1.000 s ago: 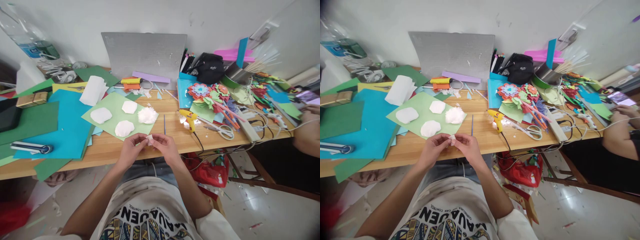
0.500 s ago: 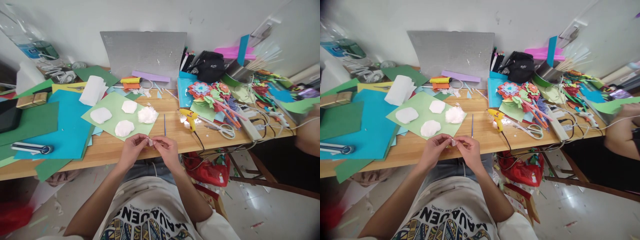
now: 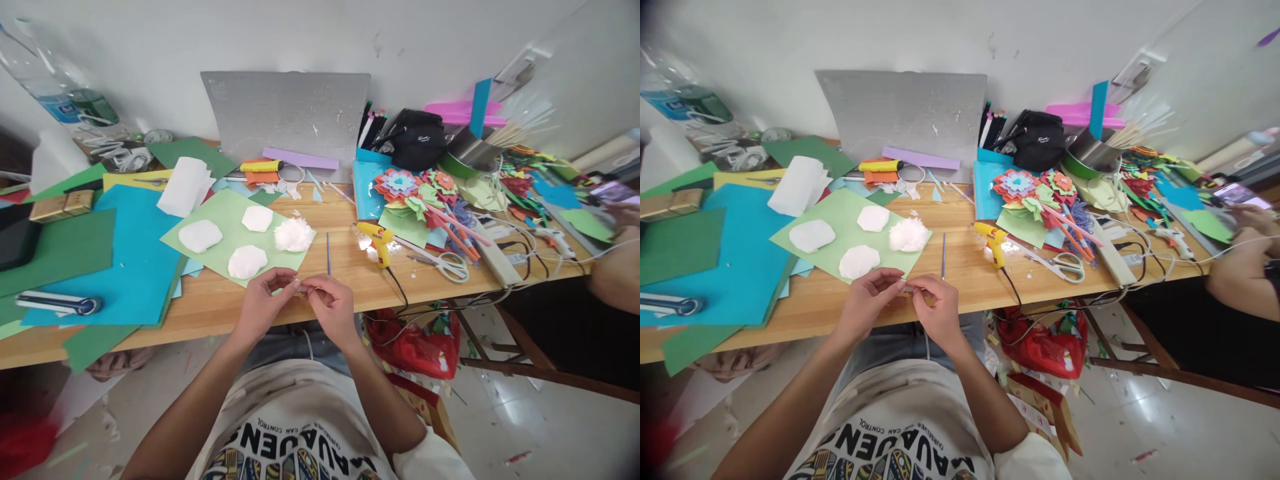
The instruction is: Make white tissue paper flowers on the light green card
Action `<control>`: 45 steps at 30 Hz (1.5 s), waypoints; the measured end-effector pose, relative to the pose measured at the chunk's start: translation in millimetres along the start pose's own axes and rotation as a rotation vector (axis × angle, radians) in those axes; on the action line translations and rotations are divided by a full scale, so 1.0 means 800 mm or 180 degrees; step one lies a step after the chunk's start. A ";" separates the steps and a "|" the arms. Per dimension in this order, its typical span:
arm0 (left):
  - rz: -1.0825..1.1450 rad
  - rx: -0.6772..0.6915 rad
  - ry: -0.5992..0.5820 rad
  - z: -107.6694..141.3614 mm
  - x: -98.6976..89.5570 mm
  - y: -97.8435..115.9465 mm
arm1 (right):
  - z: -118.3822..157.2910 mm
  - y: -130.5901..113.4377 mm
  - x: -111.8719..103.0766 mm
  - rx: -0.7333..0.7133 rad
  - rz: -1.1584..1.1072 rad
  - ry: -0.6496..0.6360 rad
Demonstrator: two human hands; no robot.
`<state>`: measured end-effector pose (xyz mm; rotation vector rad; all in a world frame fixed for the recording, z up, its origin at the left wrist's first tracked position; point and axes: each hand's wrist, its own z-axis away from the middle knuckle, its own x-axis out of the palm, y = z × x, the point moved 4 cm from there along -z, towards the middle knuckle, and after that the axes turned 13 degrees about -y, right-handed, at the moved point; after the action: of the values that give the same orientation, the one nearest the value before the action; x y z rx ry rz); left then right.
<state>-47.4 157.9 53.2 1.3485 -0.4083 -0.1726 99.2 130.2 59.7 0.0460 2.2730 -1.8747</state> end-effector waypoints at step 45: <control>-0.0226 0.0156 -0.0007 -0.013 -0.011 -0.013 | -0.018 0.018 -0.006 0.0948 -0.0617 0.0111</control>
<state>-50.1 168.3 39.7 1.4121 -0.3688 -0.2241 104.5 147.5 48.7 -0.1035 2.0638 -2.3155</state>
